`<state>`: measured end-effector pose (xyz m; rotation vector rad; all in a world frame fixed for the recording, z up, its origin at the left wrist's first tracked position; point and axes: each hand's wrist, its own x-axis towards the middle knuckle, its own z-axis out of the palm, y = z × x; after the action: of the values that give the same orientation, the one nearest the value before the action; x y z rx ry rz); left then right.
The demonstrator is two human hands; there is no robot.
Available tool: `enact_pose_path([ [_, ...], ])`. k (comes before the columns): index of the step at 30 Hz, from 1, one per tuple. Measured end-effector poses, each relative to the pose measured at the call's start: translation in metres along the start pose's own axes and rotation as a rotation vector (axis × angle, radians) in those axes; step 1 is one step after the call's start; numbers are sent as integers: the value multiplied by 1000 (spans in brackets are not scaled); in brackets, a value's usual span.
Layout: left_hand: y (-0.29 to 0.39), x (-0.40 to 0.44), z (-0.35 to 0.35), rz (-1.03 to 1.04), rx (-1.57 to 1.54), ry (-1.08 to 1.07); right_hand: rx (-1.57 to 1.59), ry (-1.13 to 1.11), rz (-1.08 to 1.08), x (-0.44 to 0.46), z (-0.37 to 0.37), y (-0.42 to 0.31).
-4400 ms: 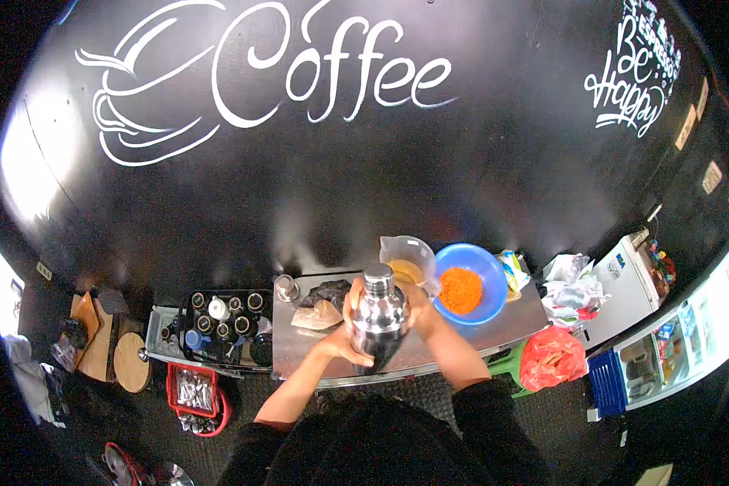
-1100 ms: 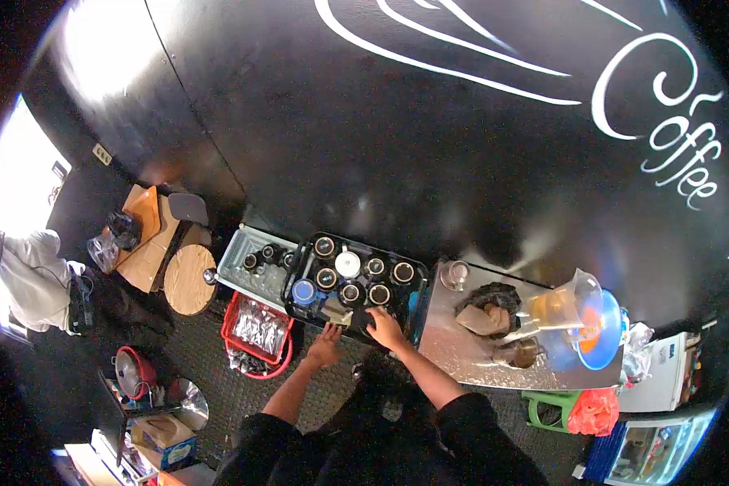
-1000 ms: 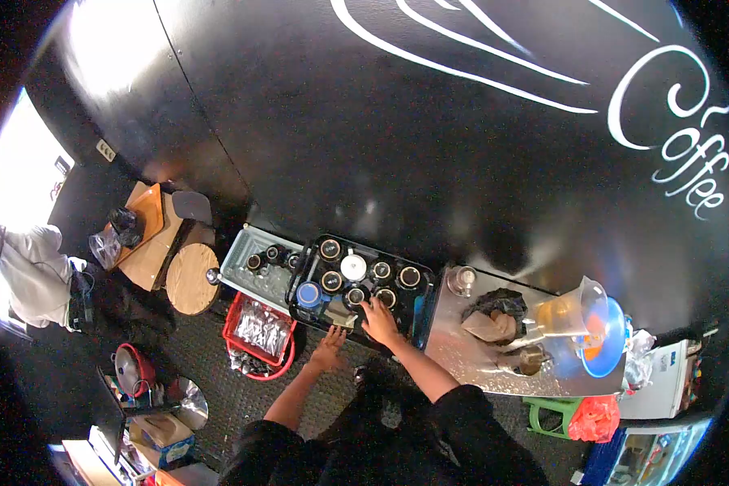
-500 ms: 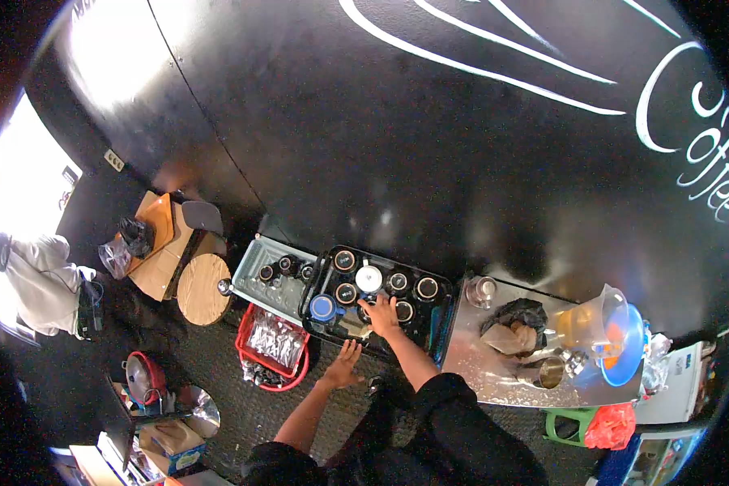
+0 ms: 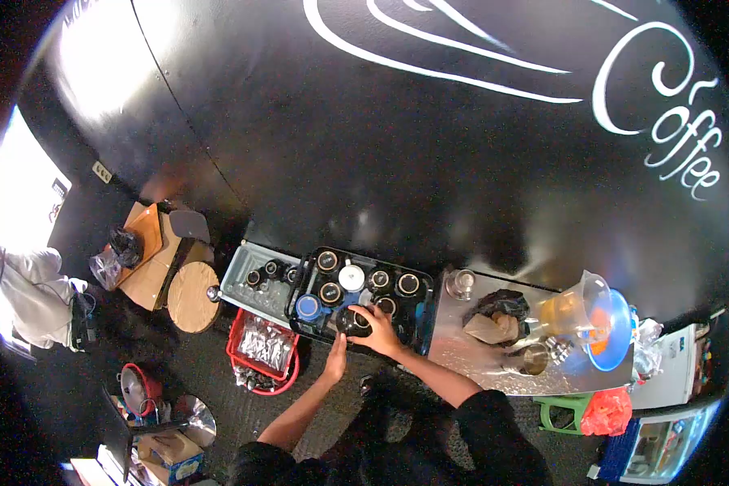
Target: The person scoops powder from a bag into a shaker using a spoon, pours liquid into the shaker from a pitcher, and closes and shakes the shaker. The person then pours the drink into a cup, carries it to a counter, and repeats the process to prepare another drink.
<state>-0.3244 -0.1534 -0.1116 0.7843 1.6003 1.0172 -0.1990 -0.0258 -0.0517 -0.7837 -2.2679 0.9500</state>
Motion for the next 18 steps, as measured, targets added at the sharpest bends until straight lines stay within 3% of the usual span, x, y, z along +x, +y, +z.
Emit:
enact_pose_path([
  [1, 9, -2, 7, 11, -186, -1, 211, 11, 45, -3, -13, -12],
  [3, 36, -7, 21, 34, -556, -7, 337, 167, -46, -8, -45, -39],
  [4, 97, -35, 32, -16, -612, 5, 490, 154, 78, -16, -57, -48],
  [8, 172, -65, 62, 96, -797, -280, 500, 349, 24, -43, -87, -54],
  [9, 177, -62, 71, 97, -796, -301, 485, 364, 25, -48, -94, -56],
  [11, 183, -54, 93, 342, -585, -238, 392, 506, -98, -59, -112, -57],
  [13, 197, -59, 113, 320, -604, -235, 286, 513, -41, -75, -135, -56],
  [18, 209, -64, 160, 465, -278, -218, 130, 473, 18, -124, -205, -63],
])
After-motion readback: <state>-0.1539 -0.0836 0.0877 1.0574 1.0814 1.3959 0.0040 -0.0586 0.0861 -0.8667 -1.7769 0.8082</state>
